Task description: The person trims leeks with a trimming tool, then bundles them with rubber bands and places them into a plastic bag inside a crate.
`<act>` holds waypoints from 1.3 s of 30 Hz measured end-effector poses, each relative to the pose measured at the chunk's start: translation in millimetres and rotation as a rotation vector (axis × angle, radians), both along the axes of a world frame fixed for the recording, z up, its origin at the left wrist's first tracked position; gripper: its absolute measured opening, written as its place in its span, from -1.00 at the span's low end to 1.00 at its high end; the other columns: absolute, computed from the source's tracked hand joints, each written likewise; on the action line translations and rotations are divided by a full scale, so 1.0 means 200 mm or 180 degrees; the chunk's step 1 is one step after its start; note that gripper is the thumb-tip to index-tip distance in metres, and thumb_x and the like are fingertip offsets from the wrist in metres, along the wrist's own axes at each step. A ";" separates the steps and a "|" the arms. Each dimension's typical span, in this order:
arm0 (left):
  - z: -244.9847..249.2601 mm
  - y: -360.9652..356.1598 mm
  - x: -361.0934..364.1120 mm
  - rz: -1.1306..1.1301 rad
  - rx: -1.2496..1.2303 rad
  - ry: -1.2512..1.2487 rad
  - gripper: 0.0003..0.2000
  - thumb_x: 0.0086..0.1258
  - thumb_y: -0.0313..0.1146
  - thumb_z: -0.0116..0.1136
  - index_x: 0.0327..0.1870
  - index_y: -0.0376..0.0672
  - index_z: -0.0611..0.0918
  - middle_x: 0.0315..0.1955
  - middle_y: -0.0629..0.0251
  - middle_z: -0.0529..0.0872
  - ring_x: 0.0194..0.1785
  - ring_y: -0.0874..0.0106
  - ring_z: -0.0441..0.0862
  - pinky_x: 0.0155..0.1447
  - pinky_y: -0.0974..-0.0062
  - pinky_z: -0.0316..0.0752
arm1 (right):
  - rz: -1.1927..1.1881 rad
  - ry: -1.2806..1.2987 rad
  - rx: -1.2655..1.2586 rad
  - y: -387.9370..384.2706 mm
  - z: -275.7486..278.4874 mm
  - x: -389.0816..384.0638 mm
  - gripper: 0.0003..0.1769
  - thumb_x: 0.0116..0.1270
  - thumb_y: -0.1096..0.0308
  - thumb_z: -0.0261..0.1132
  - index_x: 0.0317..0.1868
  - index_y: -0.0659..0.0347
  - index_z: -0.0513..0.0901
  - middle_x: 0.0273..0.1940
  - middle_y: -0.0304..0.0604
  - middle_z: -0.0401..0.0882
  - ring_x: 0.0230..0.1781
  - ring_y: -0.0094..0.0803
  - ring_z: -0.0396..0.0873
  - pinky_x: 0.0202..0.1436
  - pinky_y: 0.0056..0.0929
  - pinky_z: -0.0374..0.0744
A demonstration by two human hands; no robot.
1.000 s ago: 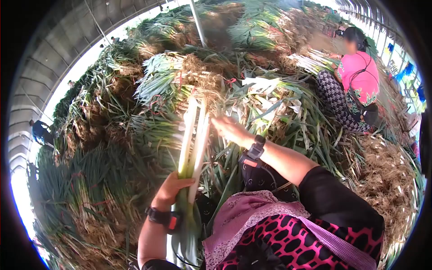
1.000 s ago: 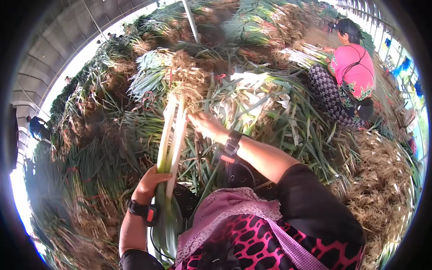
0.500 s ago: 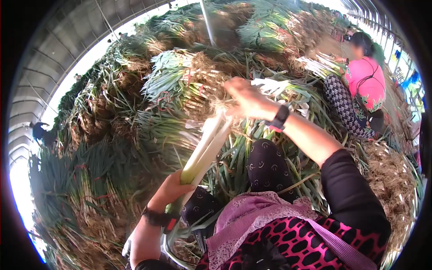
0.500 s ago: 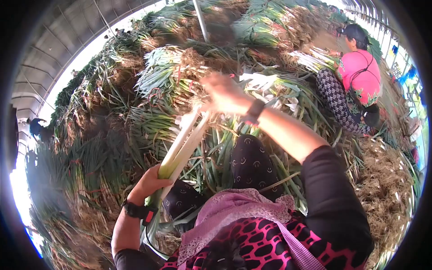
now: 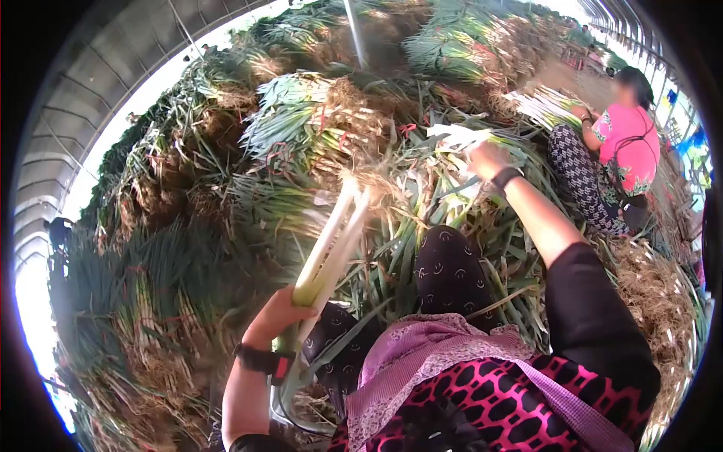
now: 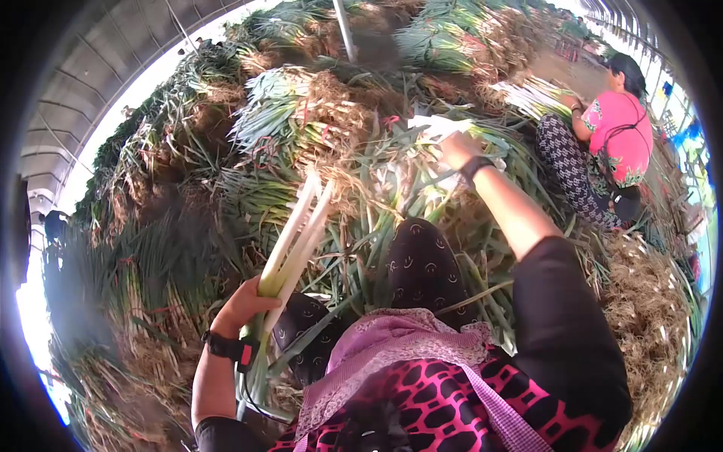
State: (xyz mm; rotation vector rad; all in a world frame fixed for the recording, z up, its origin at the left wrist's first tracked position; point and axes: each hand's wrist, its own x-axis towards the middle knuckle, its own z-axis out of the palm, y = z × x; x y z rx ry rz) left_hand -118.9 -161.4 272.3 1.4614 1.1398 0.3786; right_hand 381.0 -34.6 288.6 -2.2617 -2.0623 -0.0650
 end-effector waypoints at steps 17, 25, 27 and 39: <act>0.06 -0.04 0.14 0.0320 -0.0324 -0.0532 -0.61 0.15 -0.50 0.28 0.03 -0.30 0.51 -0.30 0.26 0.67 -0.29 0.45 0.65 -0.11 0.49 0.55 | 0.1379 0.3301 -0.0205 -0.26 -0.10 -1.00 -0.59 0.37 0.11 0.03 -0.51 0.18 0.59 -0.68 -0.19 0.50 -0.69 -0.42 0.55 -0.52 -0.39 0.50; 0.04 -0.01 -0.14 0.0330 0.0466 0.0007 -0.59 0.09 -0.41 0.34 -0.01 -0.32 0.57 -0.27 0.33 0.67 -0.22 0.51 0.60 -0.07 0.52 0.49 | 0.0321 0.1789 0.0645 0.11 0.02 -0.37 -0.52 0.28 0.11 0.17 0.20 -0.02 0.48 -0.20 -0.03 0.66 -0.28 -0.22 0.64 -0.18 -0.29 0.56; 0.15 0.03 -0.18 0.0333 0.1368 0.1000 -0.59 0.05 -0.39 0.32 -0.02 -0.26 0.58 -0.34 0.18 0.71 -0.27 0.41 0.65 -0.12 0.46 0.52 | 0.1463 0.1661 0.1399 0.16 0.14 -0.44 -0.18 0.13 -0.05 0.34 0.30 0.21 0.31 0.10 0.12 0.45 0.05 -0.09 0.48 0.07 -0.26 0.48; 0.46 -0.38 -0.07 0.0644 0.3656 0.3960 -0.64 0.03 -0.49 0.19 -0.08 -0.01 0.61 -0.16 0.28 0.63 0.05 0.22 0.51 0.17 0.28 0.34 | 0.3626 0.2824 -0.3223 -0.39 -0.03 -1.48 -0.53 0.02 0.34 0.37 -0.04 0.28 0.49 -0.25 -0.26 0.53 -0.20 -0.53 0.50 -0.06 -0.52 0.45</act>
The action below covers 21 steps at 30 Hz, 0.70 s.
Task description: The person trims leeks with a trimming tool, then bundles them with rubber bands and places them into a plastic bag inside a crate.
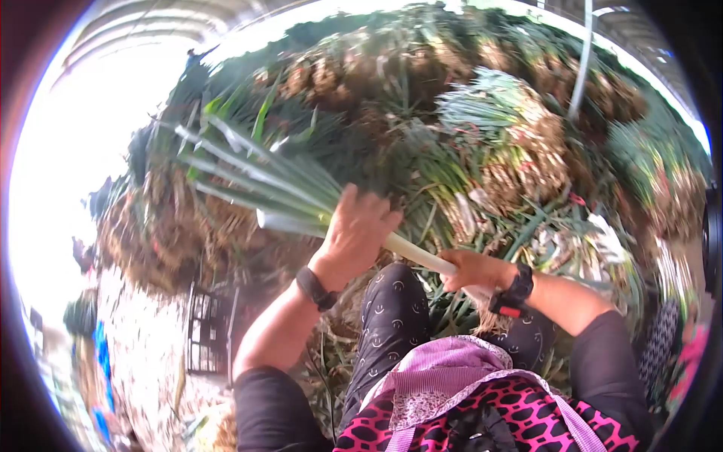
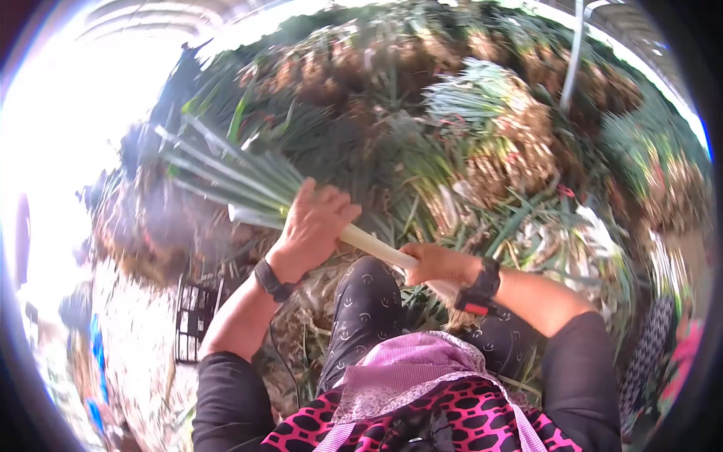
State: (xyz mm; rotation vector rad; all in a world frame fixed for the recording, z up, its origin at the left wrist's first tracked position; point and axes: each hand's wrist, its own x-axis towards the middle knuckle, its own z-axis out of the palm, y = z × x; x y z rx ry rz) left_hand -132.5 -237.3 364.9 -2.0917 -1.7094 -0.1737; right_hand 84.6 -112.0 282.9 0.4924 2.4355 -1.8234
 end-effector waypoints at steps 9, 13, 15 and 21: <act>-0.55 -0.54 0.20 0.0569 0.1962 -0.8491 -0.65 0.48 -0.11 -0.11 -0.02 -0.23 0.50 -0.28 0.35 0.56 -0.25 0.54 0.50 -0.16 0.49 0.44 | 0.0838 -0.0942 -0.1392 -0.47 0.06 -0.45 -0.84 0.12 0.42 0.34 -0.32 0.33 0.62 -0.44 -0.16 0.60 -0.48 -0.46 0.58 -0.40 -0.48 0.54; -0.69 -0.77 0.09 0.0402 0.1528 -0.7664 -0.75 0.41 -0.20 0.04 -0.16 -0.22 0.59 -0.42 0.35 0.60 -0.37 0.47 0.54 -0.30 0.51 0.42 | 0.1191 -0.1181 -0.1547 -0.74 0.07 -0.65 -0.83 0.31 0.36 0.17 -0.25 0.32 0.56 -0.45 -0.21 0.59 -0.54 -0.53 0.55 -0.46 -0.56 0.50; -0.69 -0.90 0.13 0.0596 0.1649 -0.8246 -0.78 0.36 -0.23 0.09 -0.22 -0.21 0.62 -0.42 0.34 0.61 -0.40 0.50 0.52 -0.35 0.55 0.38 | 0.1353 -0.1198 -0.1816 -0.86 0.04 -0.65 -0.80 0.34 0.32 0.16 -0.22 0.31 0.55 -0.45 -0.23 0.58 -0.51 -0.55 0.54 -0.44 -0.58 0.50; -0.87 -1.21 -0.12 0.0592 0.2346 -0.7933 -0.85 0.25 -0.30 0.15 -0.28 -0.17 0.62 -0.48 0.39 0.57 -0.45 0.55 0.48 -0.40 0.57 0.35 | 0.2143 -0.0688 -0.1830 -1.30 0.15 -0.71 -0.70 0.39 0.19 0.16 -0.13 0.30 0.52 -0.27 -0.28 0.56 -0.33 -0.61 0.52 -0.25 -0.62 0.49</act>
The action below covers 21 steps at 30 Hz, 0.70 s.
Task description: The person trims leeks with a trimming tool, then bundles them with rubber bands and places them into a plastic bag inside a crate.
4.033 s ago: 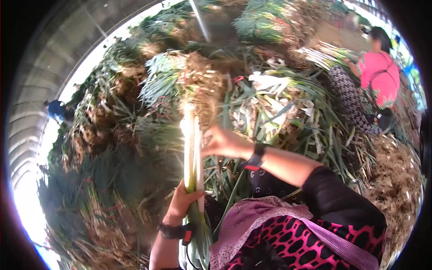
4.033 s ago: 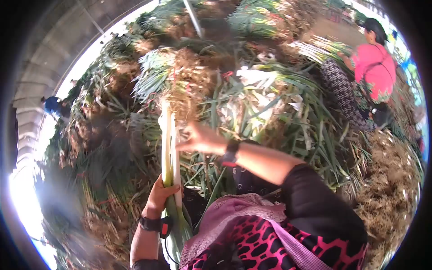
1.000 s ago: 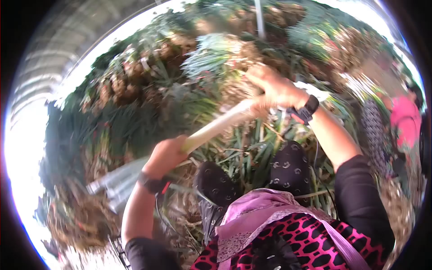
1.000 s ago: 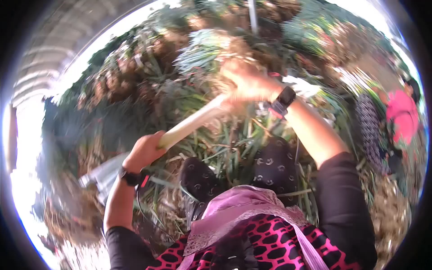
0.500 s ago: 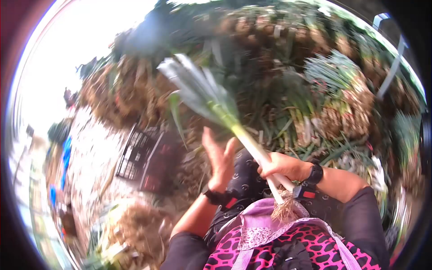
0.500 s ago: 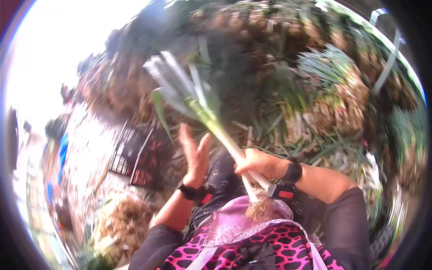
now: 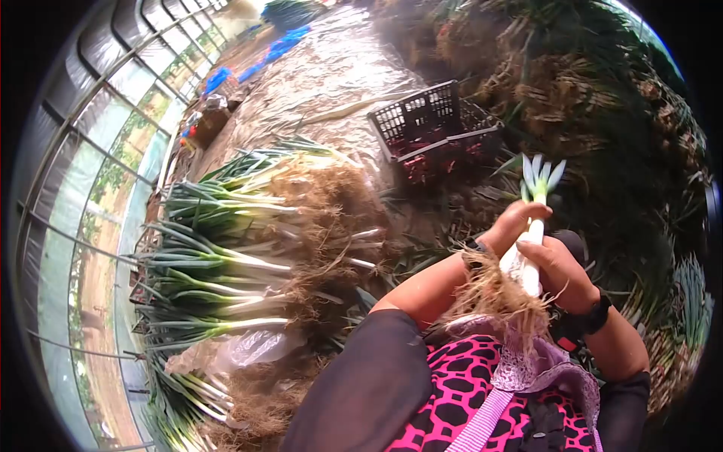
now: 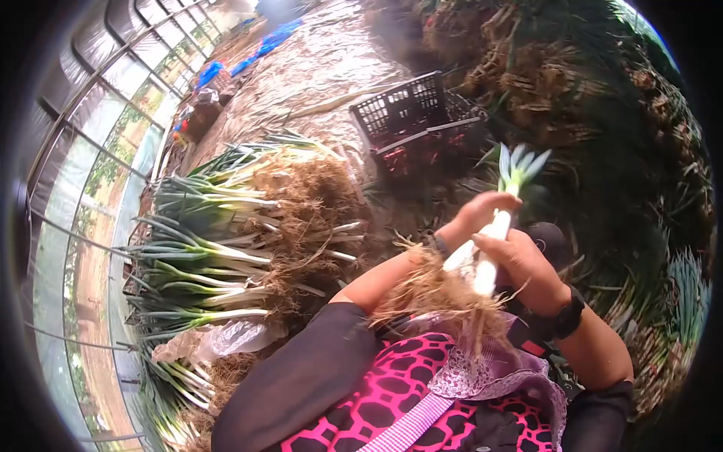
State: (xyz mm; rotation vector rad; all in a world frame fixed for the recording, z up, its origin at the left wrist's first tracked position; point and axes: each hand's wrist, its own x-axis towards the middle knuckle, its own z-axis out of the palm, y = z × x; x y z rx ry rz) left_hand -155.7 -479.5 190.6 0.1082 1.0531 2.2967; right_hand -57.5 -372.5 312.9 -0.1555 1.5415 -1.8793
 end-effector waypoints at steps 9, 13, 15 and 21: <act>0.85 -1.18 0.34 0.3158 -0.1334 0.1582 -0.43 0.02 -0.41 0.27 0.08 -0.22 0.28 -0.48 0.34 0.49 -0.52 0.53 0.47 -0.48 0.58 0.45 | 0.0312 0.1358 0.0391 -0.20 -0.06 -0.30 -0.59 0.40 0.31 0.09 0.21 0.26 0.44 -0.32 -0.28 0.58 -0.35 -0.63 0.51 -0.24 -0.61 0.49; 0.77 -1.92 0.48 0.5022 -0.2559 0.2479 -0.20 -0.05 -0.38 0.29 0.31 -0.24 0.21 -0.21 0.22 0.46 -0.21 0.40 0.50 -0.15 0.44 0.50 | -0.1171 0.1044 0.1195 0.24 -0.38 -0.63 -0.70 0.41 0.15 0.14 0.02 0.09 0.61 -0.38 -0.46 0.57 -0.43 -0.76 0.45 -0.32 -0.71 0.43; 0.68 -2.39 0.62 0.5324 -0.3560 0.2876 -0.22 -0.11 -0.46 0.35 0.23 -0.30 0.25 -0.04 0.14 0.45 -0.06 0.31 0.50 0.02 0.37 0.46 | -0.1780 0.0993 0.1632 0.49 -0.49 -0.69 -0.72 0.38 0.16 0.19 0.01 0.05 0.62 -0.38 -0.50 0.56 -0.43 -0.78 0.44 -0.35 -0.74 0.39; -0.05 -3.12 1.35 0.5793 -0.6489 -0.2133 0.03 -0.18 -0.20 0.43 0.34 -0.40 0.06 0.05 -0.33 0.44 0.10 -0.15 0.45 0.20 0.12 0.41 | -0.2669 0.0759 0.2224 1.30 -0.89 -0.71 -0.76 0.35 0.19 0.22 -0.05 0.04 0.65 -0.45 -0.44 0.58 -0.54 -0.74 0.48 -0.53 -0.74 0.38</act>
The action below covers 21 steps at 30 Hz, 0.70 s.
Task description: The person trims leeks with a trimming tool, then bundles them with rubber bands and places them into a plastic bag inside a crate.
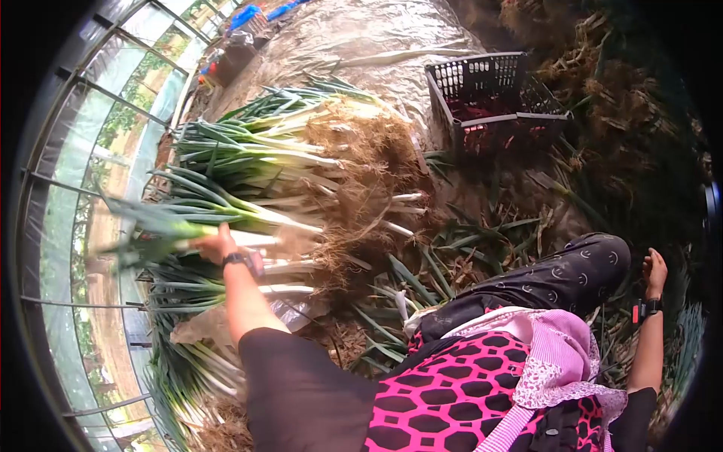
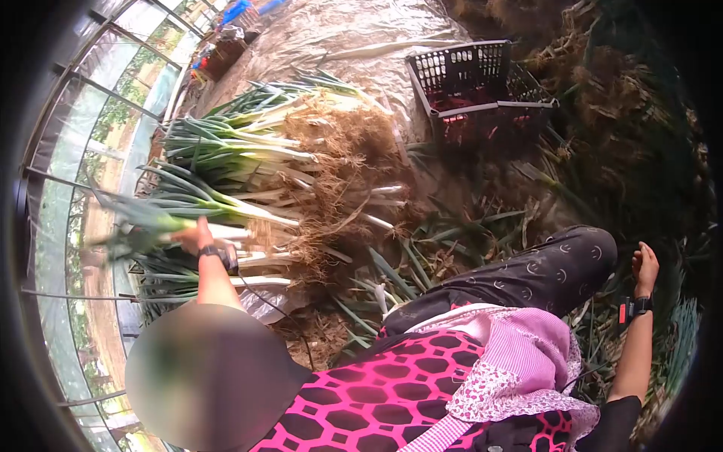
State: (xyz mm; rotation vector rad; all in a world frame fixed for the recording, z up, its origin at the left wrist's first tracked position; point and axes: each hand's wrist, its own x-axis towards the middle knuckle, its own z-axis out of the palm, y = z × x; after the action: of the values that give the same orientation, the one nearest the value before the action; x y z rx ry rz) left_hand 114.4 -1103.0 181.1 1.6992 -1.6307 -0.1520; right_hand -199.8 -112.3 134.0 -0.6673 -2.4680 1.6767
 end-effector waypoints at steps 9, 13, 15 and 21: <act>-0.40 0.04 0.31 0.0239 0.1938 -0.0766 0.13 -0.14 -0.33 0.41 0.41 -0.16 -0.19 0.13 -0.38 0.33 0.16 -0.12 0.45 0.26 0.26 0.41 | -0.0029 -0.0347 0.0120 0.37 -0.05 0.09 -0.80 0.32 0.24 0.25 -0.16 0.18 0.63 -0.49 -0.35 0.56 -0.58 -0.65 0.48 -0.54 -0.69 0.46; -0.57 -0.05 0.34 0.0574 0.1823 -0.0900 0.13 -0.08 -0.29 0.38 0.46 -0.14 -0.23 0.18 -0.28 0.33 0.19 -0.01 0.46 0.26 0.28 0.39 | -0.0201 -0.0216 0.0173 0.53 -0.20 0.25 -0.80 0.30 0.25 0.27 -0.19 0.20 0.62 -0.52 -0.34 0.53 -0.62 -0.64 0.44 -0.55 -0.71 0.45; -0.55 -0.02 0.30 0.0589 0.1974 -0.0683 0.14 -0.09 -0.32 0.38 0.45 -0.09 -0.25 0.23 -0.31 0.23 0.22 -0.02 0.41 0.30 0.27 0.36 | -0.0314 -0.0263 -0.0127 0.67 -0.33 0.37 -0.82 0.32 0.26 0.24 -0.23 0.19 0.61 -0.55 -0.35 0.50 -0.64 -0.62 0.42 -0.60 -0.69 0.40; -0.57 0.02 0.13 -0.0040 0.1823 -0.0947 -0.08 0.05 -0.41 0.27 0.40 -0.12 -0.09 0.28 -0.18 0.21 0.24 0.10 0.39 0.30 0.27 0.32 | -0.0257 -0.0456 -0.0979 0.60 -0.33 0.75 -0.84 0.31 0.25 0.21 -0.41 0.08 0.53 -0.69 -0.36 0.34 -0.76 -0.62 0.27 -0.73 -0.61 0.13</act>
State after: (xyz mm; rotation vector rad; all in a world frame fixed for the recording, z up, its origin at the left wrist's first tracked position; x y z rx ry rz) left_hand 140.3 -1098.7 67.2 2.2231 -1.9408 -0.4226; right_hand -49.8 8.3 68.1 -0.9357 -2.2533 2.0651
